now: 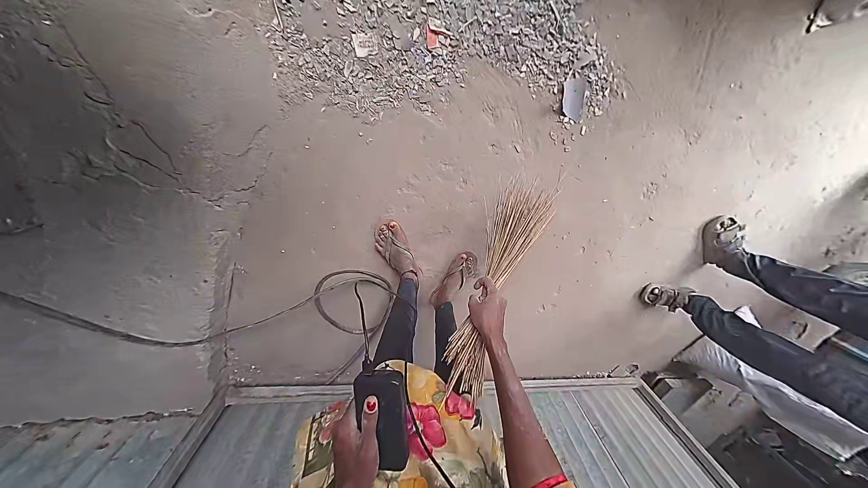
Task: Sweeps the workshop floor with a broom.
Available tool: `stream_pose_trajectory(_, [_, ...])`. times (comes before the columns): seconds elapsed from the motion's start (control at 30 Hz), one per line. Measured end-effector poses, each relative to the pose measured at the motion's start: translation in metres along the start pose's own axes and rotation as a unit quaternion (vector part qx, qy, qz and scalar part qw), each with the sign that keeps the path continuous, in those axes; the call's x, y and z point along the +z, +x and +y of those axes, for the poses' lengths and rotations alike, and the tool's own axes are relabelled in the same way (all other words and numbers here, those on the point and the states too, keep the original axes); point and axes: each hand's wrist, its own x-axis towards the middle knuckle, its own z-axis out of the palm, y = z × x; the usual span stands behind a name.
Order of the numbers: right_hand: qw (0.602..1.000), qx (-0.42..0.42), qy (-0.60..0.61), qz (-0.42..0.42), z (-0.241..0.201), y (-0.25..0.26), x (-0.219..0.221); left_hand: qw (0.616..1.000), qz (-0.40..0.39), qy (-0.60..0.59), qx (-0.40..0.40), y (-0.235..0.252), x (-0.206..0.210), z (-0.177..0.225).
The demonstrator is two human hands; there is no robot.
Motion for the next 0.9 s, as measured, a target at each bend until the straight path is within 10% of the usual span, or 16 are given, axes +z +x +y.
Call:
stream_pose_trajectory(0.17, [0.995,-0.047,-0.064,-0.061,-0.038,0.074,-0.013,0.997,-0.016,0.051,0.054,-0.009,0.014,-0.009])
stream_pose_trajectory(0.43, [0.988,0.022,-0.007,-0.153,0.100,0.041,-0.010,0.995,-0.019,0.070,0.068,-0.012,0.018,-0.003])
stream_pose_trajectory(0.73, [0.940,0.261,0.189,0.114,0.291,0.055,-0.027,0.982,-0.050,0.133,0.127,-0.014,0.034,-0.001])
stream_pose_trajectory(0.9, [0.970,0.136,0.200,0.027,0.140,0.129,-0.010,0.971,-0.042,0.180,0.152,-0.013,0.038,0.000])
